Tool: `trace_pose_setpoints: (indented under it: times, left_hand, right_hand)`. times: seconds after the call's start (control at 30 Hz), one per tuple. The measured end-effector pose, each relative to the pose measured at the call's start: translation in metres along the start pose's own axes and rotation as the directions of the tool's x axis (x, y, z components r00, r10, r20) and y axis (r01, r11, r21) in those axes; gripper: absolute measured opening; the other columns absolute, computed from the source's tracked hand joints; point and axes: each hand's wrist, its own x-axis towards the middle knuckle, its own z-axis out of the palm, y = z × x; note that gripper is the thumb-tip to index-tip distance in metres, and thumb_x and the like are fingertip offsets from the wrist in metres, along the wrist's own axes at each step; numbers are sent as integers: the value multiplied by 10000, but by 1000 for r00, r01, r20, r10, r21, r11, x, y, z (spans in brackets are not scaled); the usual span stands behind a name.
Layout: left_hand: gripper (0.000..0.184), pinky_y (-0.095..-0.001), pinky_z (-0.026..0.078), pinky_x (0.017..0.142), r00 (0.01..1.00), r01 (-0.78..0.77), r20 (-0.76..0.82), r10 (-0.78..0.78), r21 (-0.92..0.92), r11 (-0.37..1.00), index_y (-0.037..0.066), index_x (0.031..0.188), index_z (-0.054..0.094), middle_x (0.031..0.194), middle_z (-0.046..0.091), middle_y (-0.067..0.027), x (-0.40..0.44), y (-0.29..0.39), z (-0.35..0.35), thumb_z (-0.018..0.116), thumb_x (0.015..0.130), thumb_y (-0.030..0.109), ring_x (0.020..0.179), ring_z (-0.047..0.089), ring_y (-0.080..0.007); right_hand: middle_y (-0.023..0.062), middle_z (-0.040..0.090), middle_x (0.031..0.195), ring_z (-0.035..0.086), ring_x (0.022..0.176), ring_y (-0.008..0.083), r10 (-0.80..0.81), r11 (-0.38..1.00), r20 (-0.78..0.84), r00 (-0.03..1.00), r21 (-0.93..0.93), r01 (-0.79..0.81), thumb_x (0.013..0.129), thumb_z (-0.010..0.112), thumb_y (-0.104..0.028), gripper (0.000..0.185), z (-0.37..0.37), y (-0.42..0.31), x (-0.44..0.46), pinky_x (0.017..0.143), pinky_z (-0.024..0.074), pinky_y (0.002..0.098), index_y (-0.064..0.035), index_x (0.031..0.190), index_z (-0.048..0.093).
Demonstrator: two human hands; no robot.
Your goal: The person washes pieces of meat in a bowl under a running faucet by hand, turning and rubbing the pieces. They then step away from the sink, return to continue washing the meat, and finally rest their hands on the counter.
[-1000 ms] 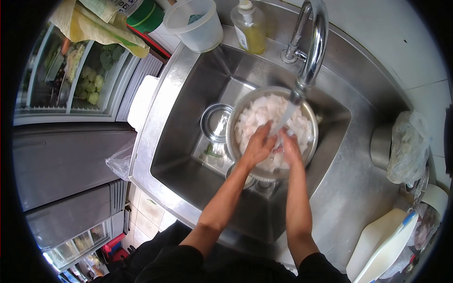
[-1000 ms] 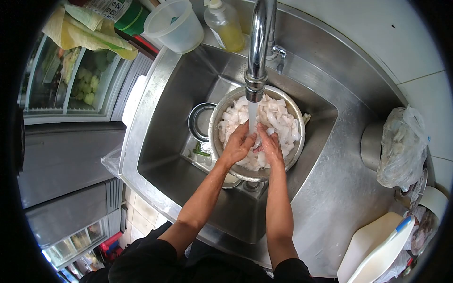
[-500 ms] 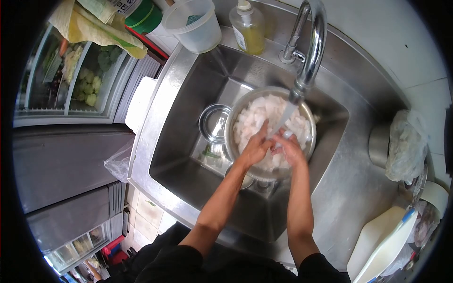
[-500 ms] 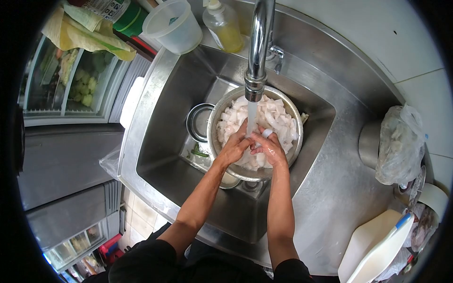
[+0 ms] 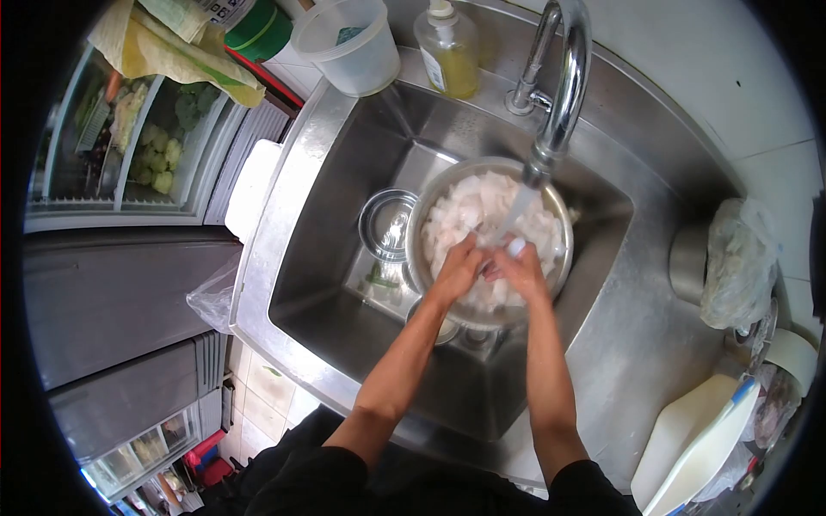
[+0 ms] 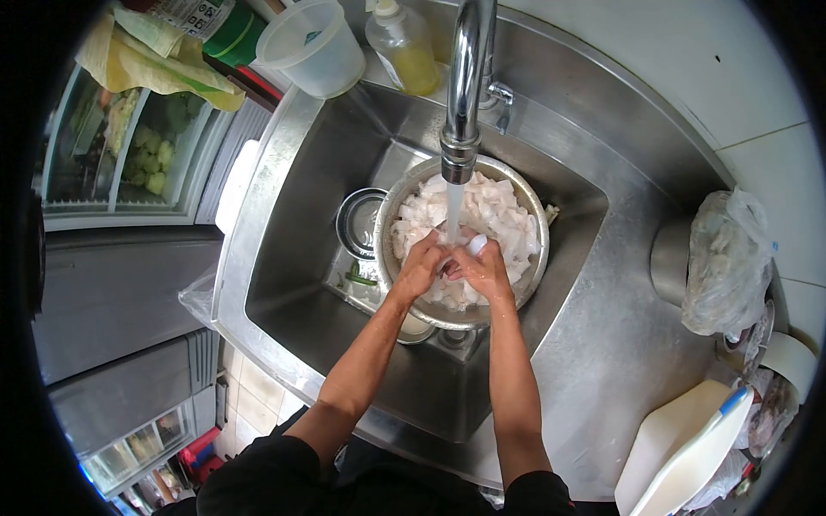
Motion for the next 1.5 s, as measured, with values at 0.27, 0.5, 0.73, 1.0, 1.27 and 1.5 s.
trace_pose_setpoints:
  times: [0.27,0.5,0.73,1.0,1.27,1.5]
  left_hand:
    - [406,-335,448,533,888,-381,-36,458,499,778,-56,970,615,720,572,-100,7,-35,10,410,923,291,633,569,-182]
    - [444,-313,413,474,948,-240,-106,301,383,892,-22,899,591,662,557,-73,4,-55,11,377,953,364,527,516,-156]
    - [436,-259,376,514,985,7,-170,-12,-29,1000,-8,1036,605,774,577,-47,-2,-5,15,406,934,367,566,455,-126]
    - [391,-263,378,527,985,-37,-157,64,174,984,7,1057,605,780,569,-40,1,-17,11,397,948,319,587,463,-119]
    - [380,-270,381,537,988,25,-154,-9,102,994,-1,916,627,755,561,-34,6,-1,21,442,942,330,601,466,-102]
    - [439,-276,416,591,988,56,-147,-46,65,996,-34,989,669,767,604,-36,10,11,16,457,952,349,657,518,-124]
  right_hand:
    - [126,644,727,620,650,156,-148,942,-123,981,-320,102,765,645,-134,407,-11,28,14,579,502,319,103,1095,622]
    - [168,663,798,643,757,246,-192,857,-141,971,-507,96,706,671,-162,398,-7,23,18,723,512,360,41,1048,653]
    - [195,677,956,654,864,267,-279,899,-122,953,-381,214,727,713,-197,457,-11,25,14,812,510,361,24,1117,621]
    - [277,674,943,684,875,337,-270,877,-137,953,-443,184,723,674,-194,488,-8,35,18,781,520,384,83,1117,595]
    - [209,671,869,665,839,382,-338,819,-191,922,-543,188,759,614,-88,320,0,40,23,773,512,398,6,1065,607]
    - [174,612,1150,592,1080,302,-437,843,-140,888,-408,351,782,594,-6,381,-3,39,16,924,459,372,-42,1161,585]
